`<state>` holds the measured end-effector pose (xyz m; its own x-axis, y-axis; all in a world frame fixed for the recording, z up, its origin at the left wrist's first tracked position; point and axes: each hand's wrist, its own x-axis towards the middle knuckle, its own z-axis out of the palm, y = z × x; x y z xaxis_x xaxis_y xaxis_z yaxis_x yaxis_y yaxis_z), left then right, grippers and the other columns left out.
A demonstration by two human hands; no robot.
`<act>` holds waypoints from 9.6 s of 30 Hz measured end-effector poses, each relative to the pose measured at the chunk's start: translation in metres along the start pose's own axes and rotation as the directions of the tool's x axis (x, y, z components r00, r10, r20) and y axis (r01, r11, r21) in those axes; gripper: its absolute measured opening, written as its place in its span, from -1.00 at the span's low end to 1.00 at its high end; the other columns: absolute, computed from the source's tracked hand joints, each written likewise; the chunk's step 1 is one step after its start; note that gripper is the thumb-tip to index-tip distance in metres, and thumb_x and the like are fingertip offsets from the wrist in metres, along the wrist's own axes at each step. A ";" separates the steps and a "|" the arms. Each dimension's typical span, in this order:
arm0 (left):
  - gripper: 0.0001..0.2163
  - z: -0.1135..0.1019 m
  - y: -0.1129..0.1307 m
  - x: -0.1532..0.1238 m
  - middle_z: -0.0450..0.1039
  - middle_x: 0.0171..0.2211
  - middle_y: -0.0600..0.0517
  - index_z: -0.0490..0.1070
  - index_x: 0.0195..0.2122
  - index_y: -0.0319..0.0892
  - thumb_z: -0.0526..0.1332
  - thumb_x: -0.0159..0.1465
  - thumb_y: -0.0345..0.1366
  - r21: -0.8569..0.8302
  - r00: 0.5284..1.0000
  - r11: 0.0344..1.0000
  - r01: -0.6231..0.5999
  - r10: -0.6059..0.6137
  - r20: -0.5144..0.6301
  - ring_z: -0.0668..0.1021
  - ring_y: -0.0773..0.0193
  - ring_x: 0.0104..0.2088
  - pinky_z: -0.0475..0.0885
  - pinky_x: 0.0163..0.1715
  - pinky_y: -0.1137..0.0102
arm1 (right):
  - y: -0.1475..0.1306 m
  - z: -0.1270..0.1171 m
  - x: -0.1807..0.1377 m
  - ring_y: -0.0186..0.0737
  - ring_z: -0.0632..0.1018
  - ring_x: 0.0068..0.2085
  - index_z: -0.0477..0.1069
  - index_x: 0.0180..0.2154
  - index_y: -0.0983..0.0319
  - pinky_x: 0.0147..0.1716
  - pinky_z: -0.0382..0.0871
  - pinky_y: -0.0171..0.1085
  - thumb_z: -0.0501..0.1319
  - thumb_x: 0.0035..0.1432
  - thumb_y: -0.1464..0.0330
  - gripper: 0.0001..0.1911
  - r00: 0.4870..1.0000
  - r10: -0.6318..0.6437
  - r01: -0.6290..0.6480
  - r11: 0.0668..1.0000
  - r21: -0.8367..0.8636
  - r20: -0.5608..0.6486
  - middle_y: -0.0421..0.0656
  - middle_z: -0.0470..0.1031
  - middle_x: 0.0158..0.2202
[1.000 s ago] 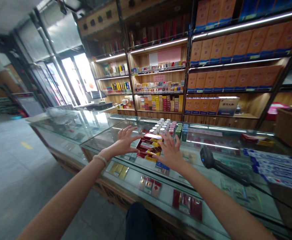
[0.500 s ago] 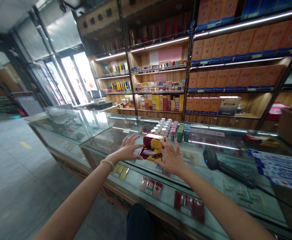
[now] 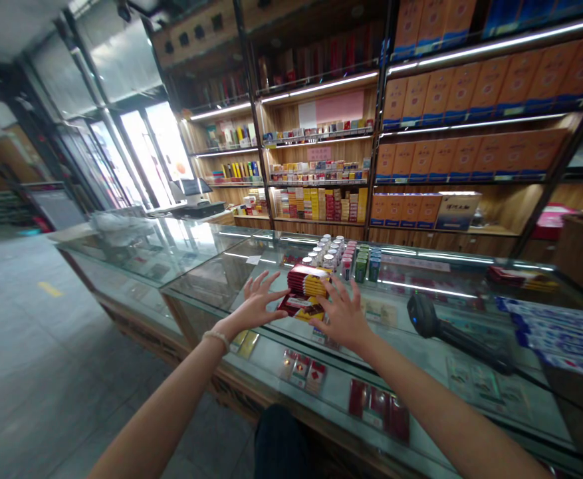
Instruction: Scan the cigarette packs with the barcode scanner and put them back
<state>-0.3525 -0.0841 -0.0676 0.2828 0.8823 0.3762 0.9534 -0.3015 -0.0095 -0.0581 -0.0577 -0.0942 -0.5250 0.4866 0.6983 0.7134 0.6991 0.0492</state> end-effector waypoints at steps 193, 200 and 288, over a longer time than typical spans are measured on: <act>-0.71 0.135 0.461 0.358 0.24 0.40 -0.15 0.67 -0.17 -0.07 0.19 0.38 -0.08 0.001 0.958 0.959 -0.283 0.282 0.046 0.11 -0.16 0.45 -0.17 0.38 -0.30 | 0.445 -0.149 -0.165 0.13 0.00 0.50 0.66 -0.08 0.14 0.38 -0.45 0.41 0.21 0.31 0.33 -0.74 0.817 0.533 -0.319 0.736 -0.597 0.221 -0.01 0.11 0.46; -0.68 0.136 0.460 0.355 0.21 0.41 -0.16 0.67 -0.15 -0.06 0.14 0.41 -0.08 0.005 0.968 0.969 -0.248 0.248 0.038 0.10 -0.15 0.46 -0.16 0.37 -0.30 | 0.437 -0.149 -0.167 0.14 0.03 0.49 0.66 -0.09 0.13 0.38 -0.44 0.40 0.25 0.30 0.31 -0.77 0.805 0.573 -0.409 0.723 -0.557 0.153 0.00 0.14 0.45; -0.43 0.022 0.284 0.193 0.04 0.47 -0.16 0.42 0.19 0.02 0.39 0.17 0.01 -0.068 0.859 0.998 0.006 -0.040 -0.510 0.07 -0.22 0.46 -0.30 0.41 -0.16 | 0.173 -0.121 -0.054 0.12 0.15 0.43 0.61 -0.26 0.08 0.36 0.01 0.24 0.23 0.28 0.07 -0.72 0.802 0.506 -0.416 0.854 0.311 -0.317 -0.15 0.25 0.41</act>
<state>-0.0245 0.0087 -0.0177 0.1513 0.5857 0.7963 0.9457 -0.3201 0.0558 0.1501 -0.0269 -0.0369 0.0871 0.5780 0.8114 0.6832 0.5581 -0.4709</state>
